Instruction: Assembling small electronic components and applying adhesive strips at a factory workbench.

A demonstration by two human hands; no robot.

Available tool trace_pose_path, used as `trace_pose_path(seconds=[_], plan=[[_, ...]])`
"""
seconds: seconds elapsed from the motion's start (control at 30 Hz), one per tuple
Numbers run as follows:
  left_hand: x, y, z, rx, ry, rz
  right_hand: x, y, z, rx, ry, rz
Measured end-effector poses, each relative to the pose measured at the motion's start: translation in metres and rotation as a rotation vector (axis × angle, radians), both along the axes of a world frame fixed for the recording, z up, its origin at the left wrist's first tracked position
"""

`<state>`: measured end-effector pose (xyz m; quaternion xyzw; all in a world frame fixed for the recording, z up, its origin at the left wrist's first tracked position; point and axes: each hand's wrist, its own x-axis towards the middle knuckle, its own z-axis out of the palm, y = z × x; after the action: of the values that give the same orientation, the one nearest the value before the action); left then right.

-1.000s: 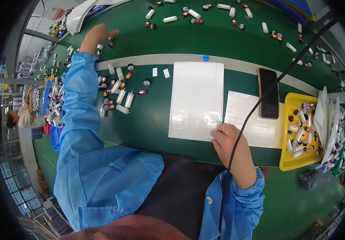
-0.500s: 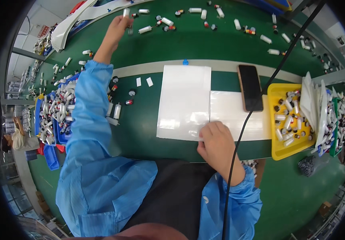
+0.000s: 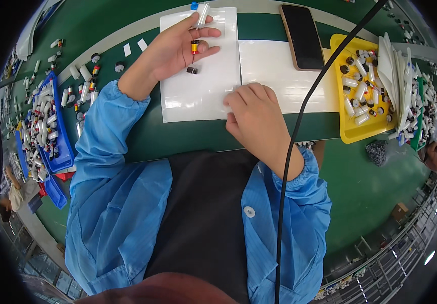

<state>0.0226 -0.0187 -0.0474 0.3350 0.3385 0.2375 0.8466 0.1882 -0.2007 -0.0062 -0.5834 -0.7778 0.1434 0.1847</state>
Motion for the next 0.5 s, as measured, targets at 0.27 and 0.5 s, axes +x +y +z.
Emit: trace_pose_path(seconds=[0.27,0.5], plan=[[0.001,-0.005,0.000,0.002,0.025,-0.032,0.004,-0.008,-0.004,-0.014,0.042,0.027],[0.000,-0.002,0.015,-0.255,-0.188,0.099,0.036,0.000,-0.004,-0.072,0.778,-0.230]])
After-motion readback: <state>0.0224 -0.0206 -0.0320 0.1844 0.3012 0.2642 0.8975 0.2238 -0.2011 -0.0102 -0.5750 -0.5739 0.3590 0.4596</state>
